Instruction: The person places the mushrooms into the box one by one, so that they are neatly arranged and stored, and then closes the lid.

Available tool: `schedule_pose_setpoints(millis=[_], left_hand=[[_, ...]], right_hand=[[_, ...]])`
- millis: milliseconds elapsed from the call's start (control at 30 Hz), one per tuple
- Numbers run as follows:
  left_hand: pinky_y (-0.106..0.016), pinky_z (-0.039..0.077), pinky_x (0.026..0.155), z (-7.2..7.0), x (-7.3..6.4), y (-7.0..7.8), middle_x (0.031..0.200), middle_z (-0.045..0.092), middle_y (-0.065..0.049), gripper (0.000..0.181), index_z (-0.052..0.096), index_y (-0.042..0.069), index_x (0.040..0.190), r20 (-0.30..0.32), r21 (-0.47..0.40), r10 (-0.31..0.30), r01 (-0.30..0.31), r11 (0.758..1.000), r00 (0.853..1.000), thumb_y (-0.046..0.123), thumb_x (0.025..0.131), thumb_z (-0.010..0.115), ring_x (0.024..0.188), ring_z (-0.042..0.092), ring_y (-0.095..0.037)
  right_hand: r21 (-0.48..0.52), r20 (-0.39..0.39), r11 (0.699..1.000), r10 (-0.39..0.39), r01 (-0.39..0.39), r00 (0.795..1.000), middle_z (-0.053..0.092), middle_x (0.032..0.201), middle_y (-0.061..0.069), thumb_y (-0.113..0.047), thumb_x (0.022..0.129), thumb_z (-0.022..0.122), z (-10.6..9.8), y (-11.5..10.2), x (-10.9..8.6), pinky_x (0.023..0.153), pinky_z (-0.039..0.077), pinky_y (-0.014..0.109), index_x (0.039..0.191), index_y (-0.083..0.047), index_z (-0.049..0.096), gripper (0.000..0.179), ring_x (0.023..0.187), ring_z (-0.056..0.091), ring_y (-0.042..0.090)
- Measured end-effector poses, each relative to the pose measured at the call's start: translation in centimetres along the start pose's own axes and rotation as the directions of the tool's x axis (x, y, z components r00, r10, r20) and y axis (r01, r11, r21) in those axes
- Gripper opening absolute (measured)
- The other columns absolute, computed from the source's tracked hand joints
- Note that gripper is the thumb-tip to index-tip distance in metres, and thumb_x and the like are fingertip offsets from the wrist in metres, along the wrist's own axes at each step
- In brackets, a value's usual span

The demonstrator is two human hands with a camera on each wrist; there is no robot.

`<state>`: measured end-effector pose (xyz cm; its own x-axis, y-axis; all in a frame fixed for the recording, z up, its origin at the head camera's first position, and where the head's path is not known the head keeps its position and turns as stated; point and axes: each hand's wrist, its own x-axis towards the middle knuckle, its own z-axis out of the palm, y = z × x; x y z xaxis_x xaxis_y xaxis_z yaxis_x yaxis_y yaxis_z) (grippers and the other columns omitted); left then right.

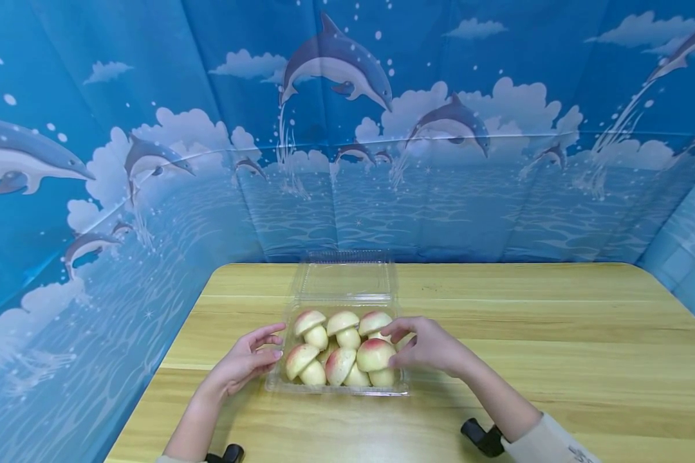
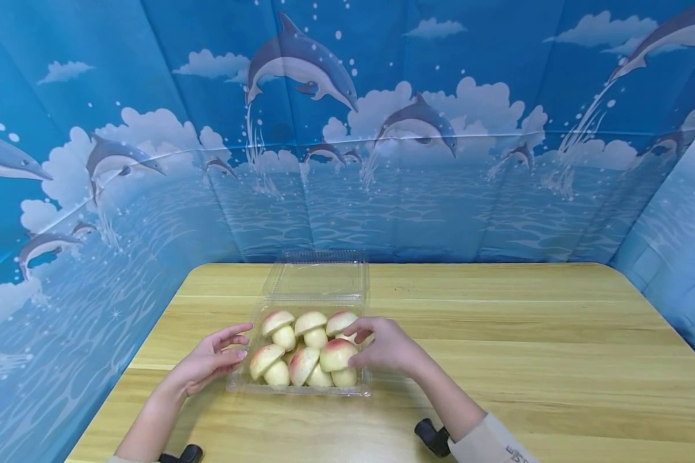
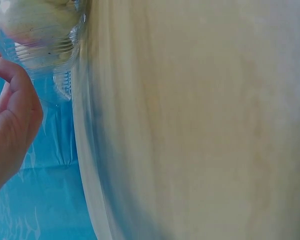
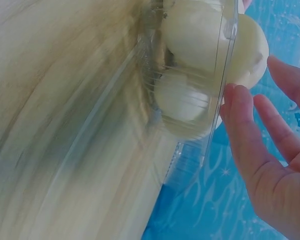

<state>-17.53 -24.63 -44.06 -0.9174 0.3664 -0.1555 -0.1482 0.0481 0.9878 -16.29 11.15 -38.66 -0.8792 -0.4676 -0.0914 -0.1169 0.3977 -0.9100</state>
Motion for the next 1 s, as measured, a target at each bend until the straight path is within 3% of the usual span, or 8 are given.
schedule_pose_setpoints(millis=[600, 1000], left_hand=[[-0.019, 0.046, 0.064, -0.1, 0.0, 0.0, 0.110, 0.043, -0.009, 0.063, 0.028, -0.003, 0.143, 0.007, -0.001, 0.000, 0.000, 1.000, 1.000, 0.000, 0.088, 0.059, 0.070, 0.050, -0.005], [-0.019, 0.046, 0.066, -0.2, 0.0, 0.1, 0.109, 0.044, -0.010, 0.063, 0.027, -0.005, 0.142, 0.021, 0.008, 0.018, -0.018, 1.000, 1.000, 0.000, 0.088, 0.059, 0.072, 0.051, -0.006]], right_hand=[[0.216, -0.046, 0.975, 0.058, -0.046, 0.997, 0.056, 0.103, 0.019, -0.005, 0.077, 0.072, -1.6, 1.8, 0.3, 0.073, 0.052, 0.035, 0.122, 0.008, 0.051, 0.052, 0.082, 0.058, 0.021], [0.256, -0.114, 0.965, 0.093, -0.062, 0.989, 0.056, 0.103, 0.018, -0.007, 0.078, 0.071, -2.3, 2.9, 0.9, 0.075, 0.051, 0.035, 0.124, 0.009, 0.049, 0.054, 0.084, 0.059, 0.020]])
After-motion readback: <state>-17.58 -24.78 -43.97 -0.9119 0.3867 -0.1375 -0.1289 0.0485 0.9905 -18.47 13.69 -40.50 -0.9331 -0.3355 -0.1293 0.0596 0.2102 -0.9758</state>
